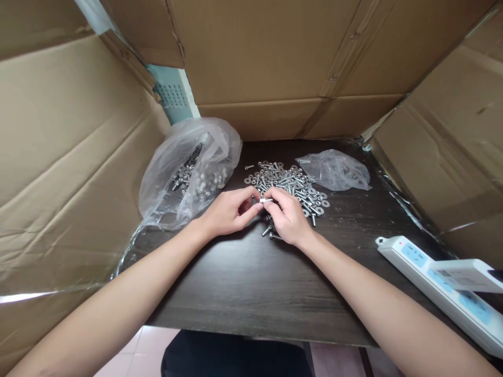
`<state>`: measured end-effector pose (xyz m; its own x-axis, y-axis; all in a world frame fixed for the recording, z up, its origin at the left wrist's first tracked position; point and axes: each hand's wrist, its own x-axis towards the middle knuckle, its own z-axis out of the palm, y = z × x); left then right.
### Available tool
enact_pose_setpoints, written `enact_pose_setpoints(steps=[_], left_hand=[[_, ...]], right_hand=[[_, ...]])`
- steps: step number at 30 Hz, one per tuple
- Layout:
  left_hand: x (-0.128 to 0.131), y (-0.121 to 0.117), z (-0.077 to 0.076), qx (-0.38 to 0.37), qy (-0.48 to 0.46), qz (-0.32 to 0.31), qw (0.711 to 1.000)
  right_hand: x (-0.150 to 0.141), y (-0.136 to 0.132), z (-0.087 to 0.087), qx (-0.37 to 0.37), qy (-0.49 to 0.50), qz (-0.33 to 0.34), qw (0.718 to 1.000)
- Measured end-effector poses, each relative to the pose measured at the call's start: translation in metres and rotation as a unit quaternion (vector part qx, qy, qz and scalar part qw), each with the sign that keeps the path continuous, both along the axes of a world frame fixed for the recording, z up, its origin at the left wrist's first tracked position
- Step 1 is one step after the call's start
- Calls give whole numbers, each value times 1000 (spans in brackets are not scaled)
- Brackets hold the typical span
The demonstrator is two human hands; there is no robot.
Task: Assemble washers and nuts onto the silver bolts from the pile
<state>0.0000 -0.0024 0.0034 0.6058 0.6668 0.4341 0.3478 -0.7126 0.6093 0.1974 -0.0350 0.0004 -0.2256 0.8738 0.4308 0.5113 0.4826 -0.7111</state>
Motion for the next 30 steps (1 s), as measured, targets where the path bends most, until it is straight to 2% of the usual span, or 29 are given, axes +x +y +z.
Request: enact_pose_setpoints(steps=[11,23,26,30], left_hand=[[0,0,0,-7,3,5,1000],[0,-2,-1,25,9,5,1000],[-2,-1,3,44,26,11,999],[-3,-1,8,106,70,9,992]], right_hand=[[-1,-1,0,10,8,3,1000],[-2,0,2,-38,-6,4,999],[-2,-2,4,-26,-9,11,1000],[-6,-5,7,-1,-14,18,1000]])
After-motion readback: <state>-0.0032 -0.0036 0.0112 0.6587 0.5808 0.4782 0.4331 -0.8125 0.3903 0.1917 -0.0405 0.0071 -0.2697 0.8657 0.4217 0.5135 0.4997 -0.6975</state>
